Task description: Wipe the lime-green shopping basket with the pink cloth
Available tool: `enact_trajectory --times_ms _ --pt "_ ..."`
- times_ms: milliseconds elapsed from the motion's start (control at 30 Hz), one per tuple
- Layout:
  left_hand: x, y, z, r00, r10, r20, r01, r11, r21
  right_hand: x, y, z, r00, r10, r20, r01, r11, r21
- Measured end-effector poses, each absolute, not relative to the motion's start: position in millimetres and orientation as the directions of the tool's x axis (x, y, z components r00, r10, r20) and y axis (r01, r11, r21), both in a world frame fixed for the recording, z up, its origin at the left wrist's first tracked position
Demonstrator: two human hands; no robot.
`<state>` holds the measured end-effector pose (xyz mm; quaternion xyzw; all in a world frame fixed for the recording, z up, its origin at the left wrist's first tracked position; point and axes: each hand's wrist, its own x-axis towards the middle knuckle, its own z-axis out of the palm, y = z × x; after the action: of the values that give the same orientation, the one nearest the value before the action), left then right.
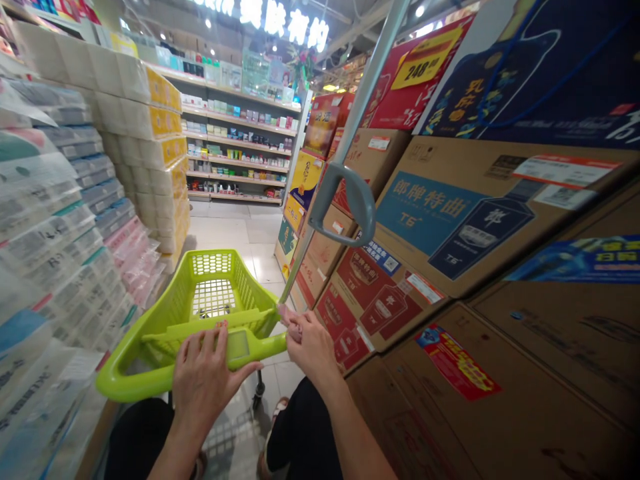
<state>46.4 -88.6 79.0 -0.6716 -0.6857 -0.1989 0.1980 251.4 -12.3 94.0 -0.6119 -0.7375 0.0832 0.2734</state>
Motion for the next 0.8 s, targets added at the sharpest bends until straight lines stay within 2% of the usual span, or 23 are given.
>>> enact_trajectory --times_ms 67,133,200,300,367,467,533,667,800 --pt "47.7 -85.5 78.4 -0.017 0.847 0.531 1.000 0.021 -0.001 241.3 -11.1 91.6 -0.036 0.946 0.321 0.841 0.202 -0.502" --pt "48.6 -83.2 78.2 -0.030 0.849 0.527 0.999 0.032 0.006 227.6 -17.5 88.9 -0.032 0.927 0.374 0.829 0.233 -0.508" --pt "48.2 -82.5 78.5 -0.043 0.850 0.525 0.999 0.035 0.024 215.7 -30.4 87.1 -0.118 0.891 0.439 0.805 0.344 -0.483" --pt "44.3 -83.8 79.0 -0.050 0.853 0.520 0.999 0.035 0.039 214.6 -41.0 86.4 -0.264 0.848 0.460 0.733 0.486 -0.475" --pt "40.8 -85.3 79.1 -0.045 0.855 0.516 0.999 0.033 0.033 225.7 -33.6 84.9 -0.214 0.873 0.438 0.766 0.428 -0.480" --pt "36.7 -86.6 79.3 -0.029 0.860 0.510 1.000 0.021 0.021 241.8 -16.9 74.7 -0.030 0.914 0.405 0.839 0.243 -0.487" --pt "36.2 -85.9 79.5 -0.027 0.863 0.504 1.000 0.024 0.013 242.1 -16.7 63.8 0.013 0.910 0.415 0.831 0.221 -0.511" --pt "40.3 -81.4 79.5 -0.044 0.867 0.496 0.999 0.050 0.001 226.7 -43.1 53.1 0.028 0.867 0.497 0.749 0.311 -0.585" --pt "41.5 -79.4 78.8 -0.036 0.860 0.509 0.999 0.033 0.015 224.6 -52.2 71.6 -0.066 0.813 0.579 0.636 0.481 -0.603"
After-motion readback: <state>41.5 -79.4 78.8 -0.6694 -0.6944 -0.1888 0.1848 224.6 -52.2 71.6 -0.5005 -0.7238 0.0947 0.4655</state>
